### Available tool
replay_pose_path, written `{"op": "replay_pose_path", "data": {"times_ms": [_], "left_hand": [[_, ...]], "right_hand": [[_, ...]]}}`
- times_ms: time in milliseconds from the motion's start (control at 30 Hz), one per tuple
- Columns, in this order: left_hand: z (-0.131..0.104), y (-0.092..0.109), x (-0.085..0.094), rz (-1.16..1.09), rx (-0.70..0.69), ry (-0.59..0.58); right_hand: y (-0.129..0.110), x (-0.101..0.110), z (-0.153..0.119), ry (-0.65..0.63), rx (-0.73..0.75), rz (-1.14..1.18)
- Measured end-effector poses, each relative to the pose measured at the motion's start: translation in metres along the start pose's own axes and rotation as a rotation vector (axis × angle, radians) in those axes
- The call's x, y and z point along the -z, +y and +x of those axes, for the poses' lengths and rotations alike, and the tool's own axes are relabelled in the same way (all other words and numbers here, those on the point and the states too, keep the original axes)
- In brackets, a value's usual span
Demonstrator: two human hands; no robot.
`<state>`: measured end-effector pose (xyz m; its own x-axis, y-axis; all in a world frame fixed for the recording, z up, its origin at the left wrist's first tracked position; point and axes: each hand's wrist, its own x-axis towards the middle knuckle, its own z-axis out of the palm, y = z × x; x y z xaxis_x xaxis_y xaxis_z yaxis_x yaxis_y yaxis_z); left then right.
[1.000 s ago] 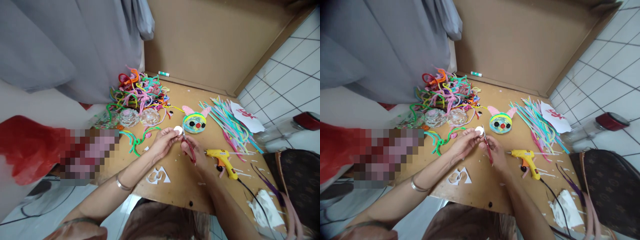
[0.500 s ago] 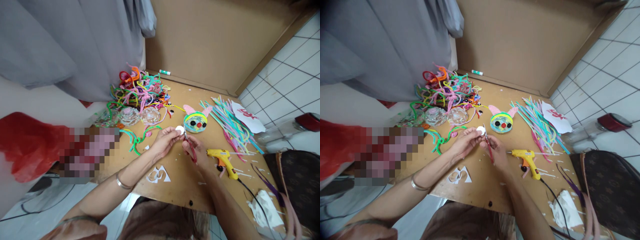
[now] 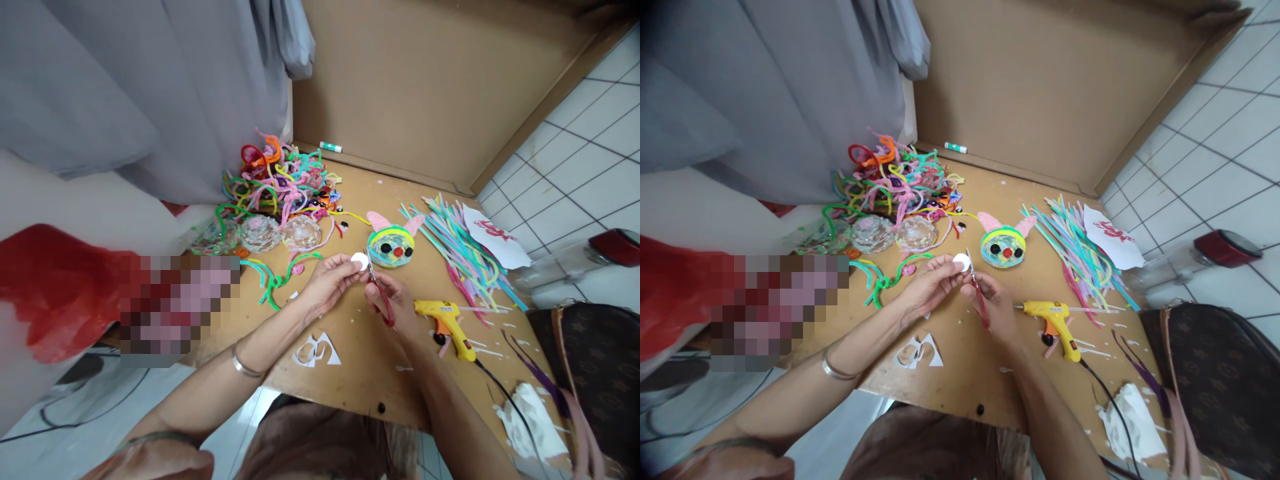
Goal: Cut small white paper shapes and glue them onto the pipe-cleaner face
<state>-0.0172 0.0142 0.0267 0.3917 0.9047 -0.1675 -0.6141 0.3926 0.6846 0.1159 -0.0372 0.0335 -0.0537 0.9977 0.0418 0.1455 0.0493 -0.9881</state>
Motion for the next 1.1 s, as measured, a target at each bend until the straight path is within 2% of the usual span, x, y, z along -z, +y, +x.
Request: {"op": "replay_pose_path", "data": {"times_ms": [500, 1100], "left_hand": [[0.003, 0.016, 0.007, 0.110, 0.028, -0.092], [0.006, 0.024, 0.017, 0.195, 0.044, -0.108]], "right_hand": [[-0.002, 0.003, -0.002, -0.029, -0.025, 0.022], [-0.006, 0.002, -0.002, -0.060, -0.063, 0.005]]}}
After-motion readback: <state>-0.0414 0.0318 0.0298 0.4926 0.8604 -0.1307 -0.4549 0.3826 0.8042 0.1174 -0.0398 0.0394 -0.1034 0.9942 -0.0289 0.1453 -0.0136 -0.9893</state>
